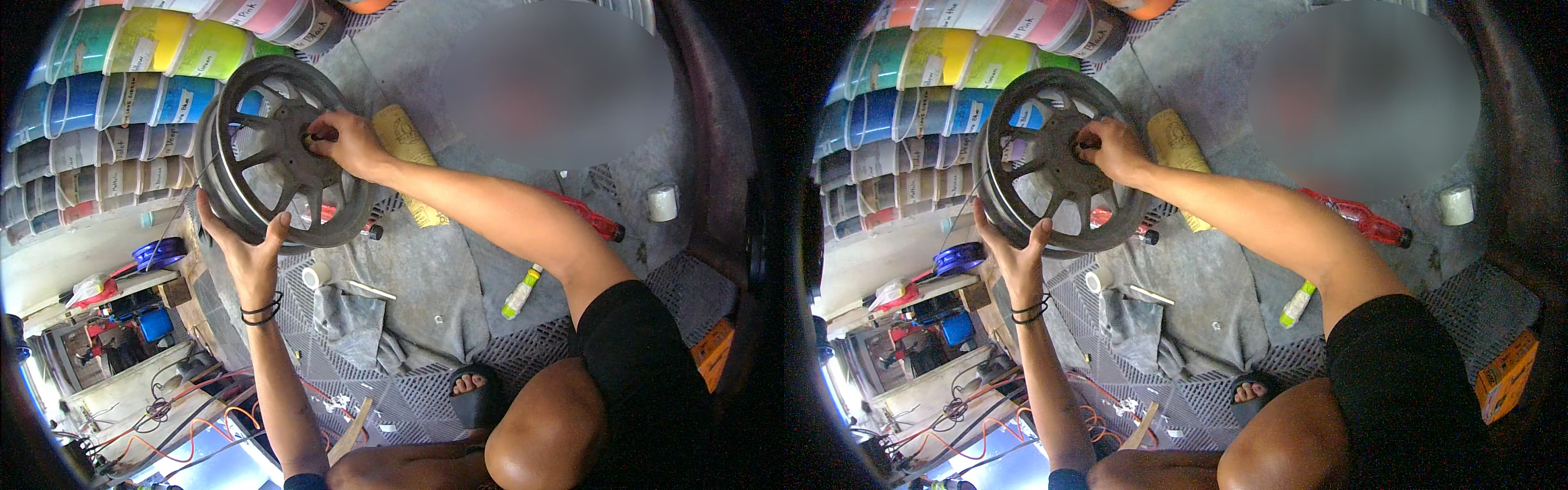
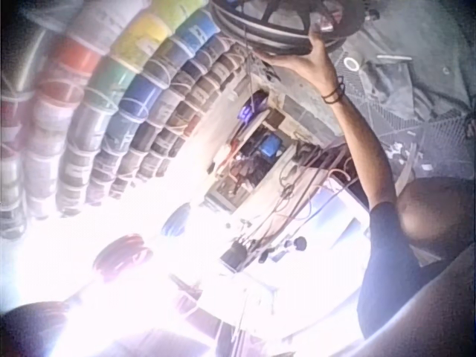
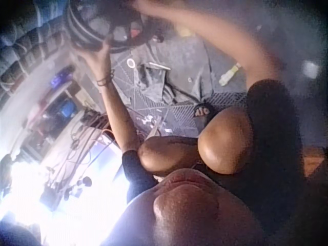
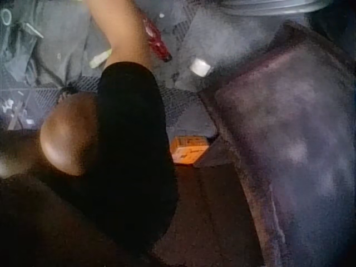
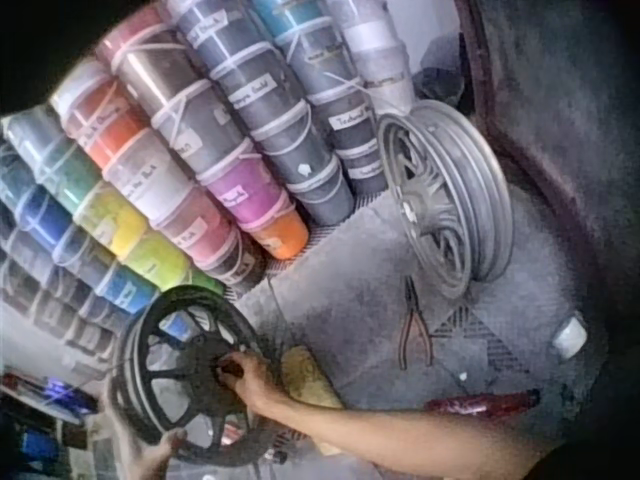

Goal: The person uses pliers to remove a wire from a motorcycle wheel and then applies sandpaper and tape to the wheel hub.

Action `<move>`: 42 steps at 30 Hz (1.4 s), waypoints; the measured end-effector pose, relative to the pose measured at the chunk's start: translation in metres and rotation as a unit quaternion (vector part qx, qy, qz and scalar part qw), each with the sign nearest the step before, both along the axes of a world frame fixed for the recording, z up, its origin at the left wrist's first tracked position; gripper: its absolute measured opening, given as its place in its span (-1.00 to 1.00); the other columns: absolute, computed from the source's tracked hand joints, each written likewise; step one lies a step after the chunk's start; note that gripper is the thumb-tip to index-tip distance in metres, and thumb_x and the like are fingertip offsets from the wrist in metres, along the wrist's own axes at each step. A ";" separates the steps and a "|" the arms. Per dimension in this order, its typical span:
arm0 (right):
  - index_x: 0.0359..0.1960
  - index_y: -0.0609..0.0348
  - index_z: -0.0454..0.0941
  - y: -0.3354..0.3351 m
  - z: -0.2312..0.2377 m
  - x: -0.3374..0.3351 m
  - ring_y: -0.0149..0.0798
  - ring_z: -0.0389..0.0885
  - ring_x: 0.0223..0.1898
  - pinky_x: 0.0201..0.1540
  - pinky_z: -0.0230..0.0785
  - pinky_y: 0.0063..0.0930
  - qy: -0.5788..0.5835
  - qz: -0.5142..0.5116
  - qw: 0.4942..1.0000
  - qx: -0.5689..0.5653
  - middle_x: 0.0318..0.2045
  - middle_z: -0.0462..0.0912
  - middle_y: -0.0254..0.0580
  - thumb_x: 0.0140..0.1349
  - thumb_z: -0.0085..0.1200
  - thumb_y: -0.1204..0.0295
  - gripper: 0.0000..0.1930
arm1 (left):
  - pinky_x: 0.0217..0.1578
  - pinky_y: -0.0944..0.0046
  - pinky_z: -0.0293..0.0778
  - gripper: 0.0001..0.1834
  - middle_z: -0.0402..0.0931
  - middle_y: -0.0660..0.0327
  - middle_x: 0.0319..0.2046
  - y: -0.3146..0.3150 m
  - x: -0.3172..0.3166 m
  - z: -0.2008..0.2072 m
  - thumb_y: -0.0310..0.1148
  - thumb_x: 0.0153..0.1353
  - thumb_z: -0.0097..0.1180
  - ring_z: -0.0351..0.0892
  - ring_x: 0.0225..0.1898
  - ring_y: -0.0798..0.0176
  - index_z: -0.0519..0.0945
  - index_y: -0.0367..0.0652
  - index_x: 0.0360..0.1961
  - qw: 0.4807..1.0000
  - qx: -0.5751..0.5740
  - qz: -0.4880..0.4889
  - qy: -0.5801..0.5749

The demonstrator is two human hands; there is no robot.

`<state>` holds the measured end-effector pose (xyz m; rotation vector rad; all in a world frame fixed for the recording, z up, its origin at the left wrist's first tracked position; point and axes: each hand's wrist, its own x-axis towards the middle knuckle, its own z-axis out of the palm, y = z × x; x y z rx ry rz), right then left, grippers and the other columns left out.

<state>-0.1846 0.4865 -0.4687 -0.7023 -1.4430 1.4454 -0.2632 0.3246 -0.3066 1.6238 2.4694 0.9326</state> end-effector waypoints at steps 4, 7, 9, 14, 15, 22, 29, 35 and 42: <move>-0.29 0.17 0.65 0.000 0.000 -0.002 -0.08 0.67 -0.24 -0.13 0.50 -0.24 0.006 0.009 0.999 -0.041 -0.34 0.68 -0.09 0.00 0.36 0.44 -0.77 | 0.43 0.10 -0.13 0.19 -0.07 -0.03 0.46 0.001 0.001 -0.001 -0.34 -0.05 0.45 -0.07 0.46 0.06 -0.10 -0.18 0.50 1.000 0.010 -0.014 0.004; -0.27 0.18 0.63 0.002 -0.002 -0.004 -0.09 0.68 -0.23 -0.13 0.50 -0.26 -0.033 -0.001 0.999 0.017 -0.32 0.69 -0.07 0.00 0.35 0.46 -0.76 | 0.43 0.10 -0.12 0.18 -0.06 -0.02 0.46 0.000 0.002 0.000 -0.35 -0.04 0.45 -0.06 0.46 0.06 -0.10 -0.19 0.49 1.000 0.002 -0.009 0.006; -0.25 0.19 0.62 0.000 0.001 -0.003 -0.11 0.69 -0.22 -0.12 0.50 -0.26 -0.009 0.015 1.000 -0.005 -0.31 0.70 -0.06 0.01 0.35 0.45 -0.75 | 0.43 0.11 -0.11 0.17 -0.06 -0.02 0.46 0.000 0.004 0.003 -0.35 -0.04 0.44 -0.05 0.45 0.06 -0.09 -0.19 0.49 1.000 -0.004 -0.003 0.030; -0.26 0.21 0.62 0.004 -0.003 0.005 -0.15 0.69 -0.21 -0.10 0.49 -0.26 0.048 0.050 0.995 -0.069 -0.30 0.71 -0.07 0.03 0.35 0.41 -0.74 | 0.43 0.10 -0.12 0.20 -0.07 -0.04 0.45 0.003 0.003 0.002 -0.27 -0.05 0.47 -0.05 0.45 0.05 -0.10 -0.22 0.49 1.000 -0.006 -0.008 0.000; -0.26 0.21 0.62 0.005 -0.002 0.006 -0.16 0.70 -0.22 -0.10 0.49 -0.26 0.035 0.059 0.996 -0.065 -0.30 0.72 -0.07 0.04 0.34 0.40 -0.75 | 0.42 0.12 -0.09 0.16 -0.05 0.00 0.46 0.001 0.003 0.001 -0.31 -0.02 0.45 -0.01 0.44 0.08 -0.08 -0.20 0.49 1.000 -0.001 -0.010 -0.011; -0.25 0.22 0.64 0.014 -0.014 0.013 -0.40 0.64 -0.43 -0.33 0.45 -0.42 -0.025 0.073 0.997 -0.031 -0.46 0.69 -0.22 0.19 0.24 0.37 -0.81 | 0.45 0.05 -0.21 0.29 -0.09 -0.11 0.45 -0.001 -0.001 -0.001 -0.14 -0.12 0.52 -0.17 0.49 -0.03 -0.13 -0.28 0.48 1.000 -0.006 -0.006 -0.009; -0.29 0.24 0.66 0.024 -0.012 0.003 -0.41 0.63 -0.50 -0.39 0.46 -0.43 -0.060 0.105 0.993 -0.003 -0.49 0.70 -0.23 0.22 0.22 0.40 -0.85 | 0.45 0.06 -0.23 0.27 -0.10 -0.10 0.45 -0.001 -0.002 -0.002 -0.17 -0.11 0.50 -0.16 0.49 -0.01 -0.12 -0.28 0.48 1.000 0.002 -0.013 -0.017; -0.26 0.26 0.66 0.032 -0.015 -0.005 -0.40 0.65 -0.49 -0.39 0.51 -0.45 -0.038 0.149 0.986 -0.072 -0.50 0.69 -0.22 0.25 0.19 0.42 -0.85 | 0.44 0.10 -0.17 0.22 -0.08 -0.04 0.45 0.003 0.000 -0.002 -0.29 -0.07 0.47 -0.09 0.46 0.05 -0.11 -0.23 0.49 0.999 0.005 -0.024 -0.031; -0.37 0.17 0.72 0.025 -0.005 -0.008 -0.22 0.71 -0.46 -0.34 0.53 -0.27 -0.103 0.134 0.982 -0.082 -0.48 0.72 -0.07 0.17 0.16 0.47 -0.90 | 0.45 0.07 -0.21 0.25 -0.09 -0.08 0.45 -0.004 -0.006 -0.005 -0.22 -0.10 0.50 -0.14 0.48 0.02 -0.11 -0.25 0.48 0.999 0.015 -0.014 -0.041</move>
